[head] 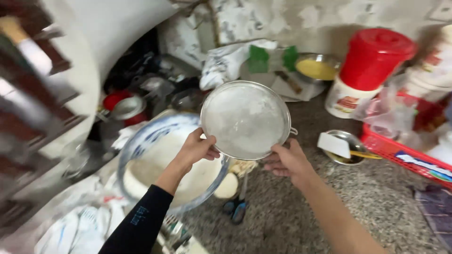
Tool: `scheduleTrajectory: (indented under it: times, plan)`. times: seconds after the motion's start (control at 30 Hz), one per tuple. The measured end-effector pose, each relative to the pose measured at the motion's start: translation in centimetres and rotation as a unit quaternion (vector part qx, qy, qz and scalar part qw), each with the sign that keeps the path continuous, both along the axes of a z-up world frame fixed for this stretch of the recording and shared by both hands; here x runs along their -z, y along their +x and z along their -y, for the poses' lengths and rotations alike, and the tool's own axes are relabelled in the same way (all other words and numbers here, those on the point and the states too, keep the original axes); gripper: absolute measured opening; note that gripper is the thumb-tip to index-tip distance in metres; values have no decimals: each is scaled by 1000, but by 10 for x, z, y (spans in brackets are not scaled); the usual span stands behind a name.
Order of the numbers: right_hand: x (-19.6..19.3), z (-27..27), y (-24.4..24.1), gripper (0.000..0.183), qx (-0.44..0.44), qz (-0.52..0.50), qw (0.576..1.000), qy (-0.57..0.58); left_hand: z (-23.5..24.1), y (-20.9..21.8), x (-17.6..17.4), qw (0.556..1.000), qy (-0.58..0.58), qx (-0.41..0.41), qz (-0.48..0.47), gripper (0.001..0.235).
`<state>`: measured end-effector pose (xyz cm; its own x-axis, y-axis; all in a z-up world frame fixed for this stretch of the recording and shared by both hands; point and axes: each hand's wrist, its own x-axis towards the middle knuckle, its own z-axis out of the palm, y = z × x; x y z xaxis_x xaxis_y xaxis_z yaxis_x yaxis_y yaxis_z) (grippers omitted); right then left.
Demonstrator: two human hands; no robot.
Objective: Sifting flour from large bags into a bowl using a hand sieve.
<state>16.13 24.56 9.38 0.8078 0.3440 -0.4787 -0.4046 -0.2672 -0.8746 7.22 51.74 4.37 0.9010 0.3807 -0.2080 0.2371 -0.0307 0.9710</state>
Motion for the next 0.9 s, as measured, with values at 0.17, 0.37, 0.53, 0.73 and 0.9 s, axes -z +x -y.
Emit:
scheduleTrajectory:
  times: [0.17,0.37,0.53,0.73,0.9]
  plan:
    - [27,-16,-25,39,-24,1,1000,19,-25,-82,-10,991,123,-19,-45,63]
    - [49,-28,-24,24,-33,8,999,6,-86,-155,26,781,519,-156,-312,72]
    - [47,-43,-25,22,-22,0,1000,5,-95,-156,52,751,528,-111,-381,77]
    - [55,-59,-28,24,5,34,999,-23,-70,-118,28,788,541,-61,-289,72]
    - [77,-59,-13,29,25,54,998,-4,-78,-114,36,840,513,69,-159,97]
